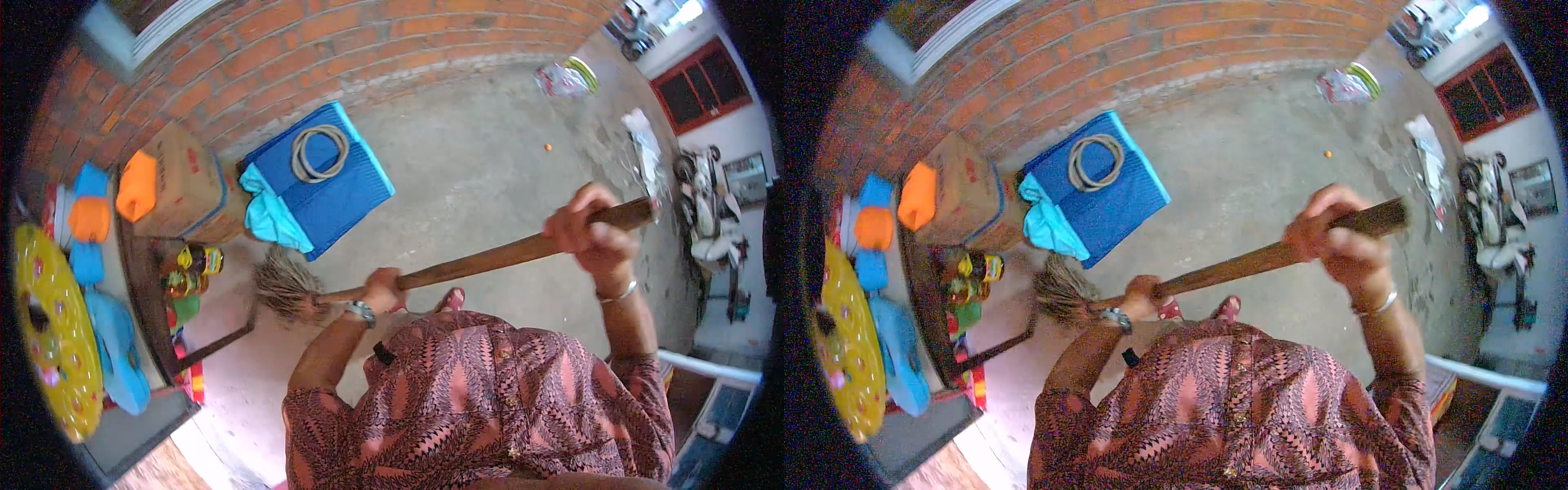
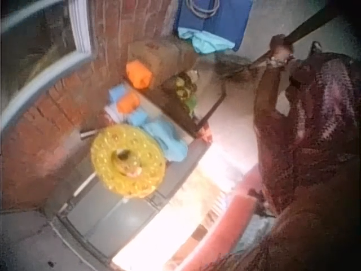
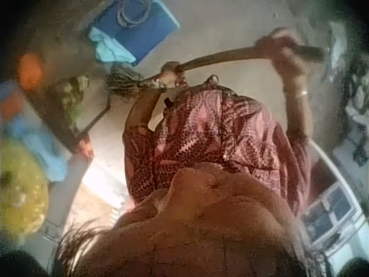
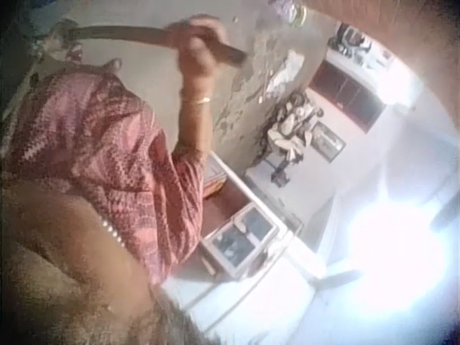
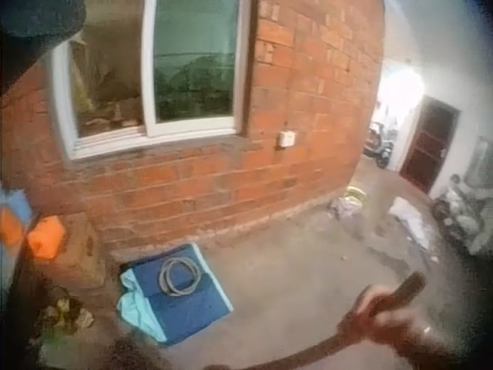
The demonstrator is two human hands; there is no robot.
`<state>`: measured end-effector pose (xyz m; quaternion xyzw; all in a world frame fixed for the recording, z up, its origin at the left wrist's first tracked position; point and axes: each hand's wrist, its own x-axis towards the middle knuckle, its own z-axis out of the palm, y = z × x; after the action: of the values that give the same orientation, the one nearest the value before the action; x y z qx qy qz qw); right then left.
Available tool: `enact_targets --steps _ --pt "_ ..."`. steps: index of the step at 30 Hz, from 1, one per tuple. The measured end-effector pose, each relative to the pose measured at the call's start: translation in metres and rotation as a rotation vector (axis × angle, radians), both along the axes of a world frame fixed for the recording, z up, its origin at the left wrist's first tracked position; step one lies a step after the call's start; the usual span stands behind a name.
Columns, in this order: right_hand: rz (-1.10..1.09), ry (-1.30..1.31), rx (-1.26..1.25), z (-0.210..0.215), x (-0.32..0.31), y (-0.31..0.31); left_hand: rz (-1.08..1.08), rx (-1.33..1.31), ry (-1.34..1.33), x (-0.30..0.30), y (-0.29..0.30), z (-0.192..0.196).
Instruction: The person sweeps debris across a concrete floor using a broom and then picks up and unfolds a large plastic bag.
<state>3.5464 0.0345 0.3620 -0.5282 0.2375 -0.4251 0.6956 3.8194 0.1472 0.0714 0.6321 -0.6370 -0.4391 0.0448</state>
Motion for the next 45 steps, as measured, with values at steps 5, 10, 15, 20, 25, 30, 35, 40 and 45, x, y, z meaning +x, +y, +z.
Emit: enact_targets --steps 5,10,15,20,25,30,35,40,45 --pt "-0.262 0.101 -0.288 0.083 -0.084 -0.002 -0.201 -0.212 0.43 -0.144 -0.051 0.022" --pt "-0.465 0.193 -0.458 0.128 -0.171 0.038 -0.49 -0.367 0.57 -0.284 -0.104 0.057" --pt "-0.575 0.24 -0.589 0.118 -0.232 0.079 -0.642 -0.449 0.607 -0.401 -0.153 0.056" --pt "-0.237 0.357 -0.668 0.12 -0.288 0.081 -0.749 -0.447 0.663 -0.455 -0.193 0.065" --pt "-0.347 0.212 -0.685 0.112 -0.374 0.089 -0.789 -0.511 0.487 -0.479 -0.221 0.091" --pt "-0.751 0.037 -0.415 0.055 -0.391 0.037 -0.694 -0.417 0.321 -0.447 -0.264 0.06" --pt "-0.83 0.148 -0.069 -0.009 -0.376 -0.058 -0.63 -0.147 0.236 -0.397 -0.323 -0.027" --pt "-0.713 -0.073 -0.142 0.004 -0.4 -0.158 -0.748 -0.12 0.213 -0.423 -0.398 -0.002" --pt "-0.913 0.072 -0.21 0.053 -0.432 -0.217 -0.948 -0.048 0.217 -0.493 -0.451 0.02"
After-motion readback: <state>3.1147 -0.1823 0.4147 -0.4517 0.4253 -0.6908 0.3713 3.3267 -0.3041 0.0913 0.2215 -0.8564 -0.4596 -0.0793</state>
